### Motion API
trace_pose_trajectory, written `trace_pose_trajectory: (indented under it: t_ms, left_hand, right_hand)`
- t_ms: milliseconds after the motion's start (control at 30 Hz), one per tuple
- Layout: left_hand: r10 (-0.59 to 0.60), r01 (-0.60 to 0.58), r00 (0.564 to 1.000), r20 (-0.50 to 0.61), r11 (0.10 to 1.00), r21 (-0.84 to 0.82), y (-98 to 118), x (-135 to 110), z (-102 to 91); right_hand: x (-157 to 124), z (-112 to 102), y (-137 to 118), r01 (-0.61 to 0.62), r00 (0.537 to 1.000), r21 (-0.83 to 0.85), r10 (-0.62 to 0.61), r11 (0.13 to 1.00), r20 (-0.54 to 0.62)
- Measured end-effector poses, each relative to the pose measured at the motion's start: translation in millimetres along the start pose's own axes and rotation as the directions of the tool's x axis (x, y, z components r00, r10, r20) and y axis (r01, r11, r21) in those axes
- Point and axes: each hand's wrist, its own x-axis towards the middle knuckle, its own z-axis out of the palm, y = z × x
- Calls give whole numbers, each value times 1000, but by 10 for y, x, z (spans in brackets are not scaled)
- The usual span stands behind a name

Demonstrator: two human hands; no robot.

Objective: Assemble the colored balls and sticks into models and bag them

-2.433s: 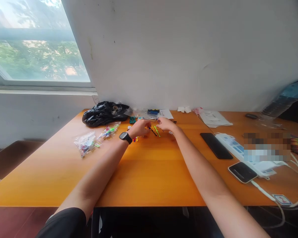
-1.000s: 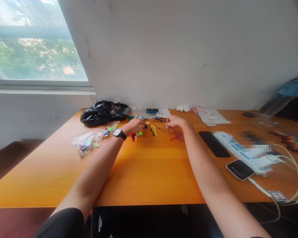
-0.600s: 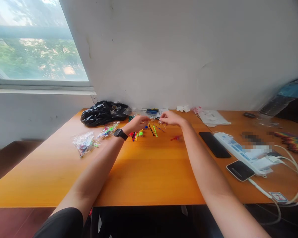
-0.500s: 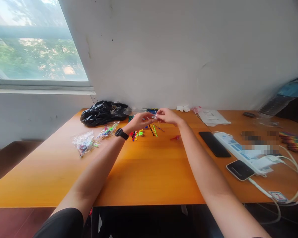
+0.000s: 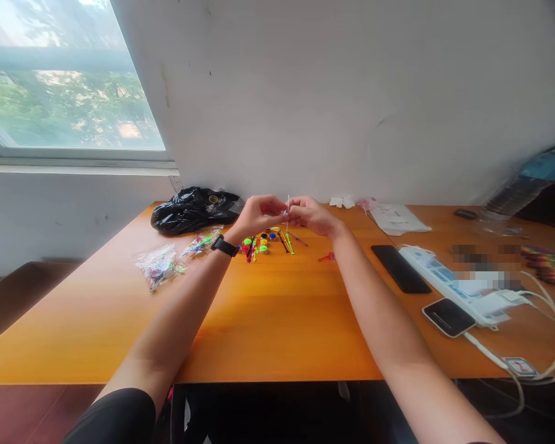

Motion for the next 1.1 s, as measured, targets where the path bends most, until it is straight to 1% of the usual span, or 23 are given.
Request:
trace_pose_trajectory:
  t_ms: [67, 133, 333, 433, 500, 567, 600, 633, 667, 733, 767, 800, 867, 933, 1000, 1100]
  left_hand:
    - [-20, 20, 1000, 17, 1000, -15, 14, -5, -19]
    - [-29, 29, 999, 30, 999, -14, 6, -7, -42]
    - [-25, 23, 999, 38, 999, 39, -52, 11, -65]
    - [-16, 9, 997, 72, 996, 86, -55, 9, -62]
    - [-24, 13, 994, 107, 995, 102, -58, -1, -74]
    - [-61, 42, 986, 153, 991, 126, -74, -15, -93]
    - [-86, 57, 980, 178, 986, 159, -89, -23, -100]
    - [-108, 64, 973, 205, 976, 208, -107, -31, -101]
    - [-125, 58, 963, 239, 961, 272, -129, -38, -94]
    - [-151, 10, 935, 320, 915, 403, -178, -54, -49]
    - [-166, -17, 918, 360, 892, 453, -202, -64, -14]
    - [-185, -37, 898, 399, 873, 487, -225, -74, 26]
    - [-222, -51, 865, 449, 853, 520, -262, -99, 105]
    - [-246, -44, 848, 469, 850, 526, -292, -125, 158]
    - [-260, -32, 842, 473, 850, 525, -320, -145, 171]
    - [-260, -33, 852, 455, 840, 541, -372, -155, 128]
  right_hand:
    - [3, 0, 16, -6, 999, 14, 5, 1000, 40]
    - [10, -7, 38, -19, 998, 18, 18, 1000, 54]
    - [36, -29, 97, -25, 1000, 16, 25, 1000, -1]
    - [61, -2, 121, -32, 999, -44, 34, 999, 27]
    - [82, 10, 151, -46, 998, -119, 50, 992, 30]
    - [104, -4, 201, -69, 997, -218, 74, 973, 12]
    - [113, -22, 235, -89, 996, -285, 91, 954, -6]
    - [121, -45, 274, -122, 992, -380, 121, 917, -26]
    - [128, -72, 317, -167, 985, -491, 163, 855, -52]
    - [136, -127, 407, -256, 963, -688, 241, 679, -121]
    - [137, -151, 450, -288, 951, -749, 273, 597, -148]
    - [136, -170, 489, -310, 939, -783, 300, 540, -166]
    - [133, -196, 548, -338, 923, -799, 339, 498, -179]
    - [131, -215, 574, -359, 911, -807, 365, 470, -192]
    - [132, -235, 571, -372, 908, -818, 355, 438, -222]
    - [123, -260, 543, -384, 911, -837, 307, 390, -275]
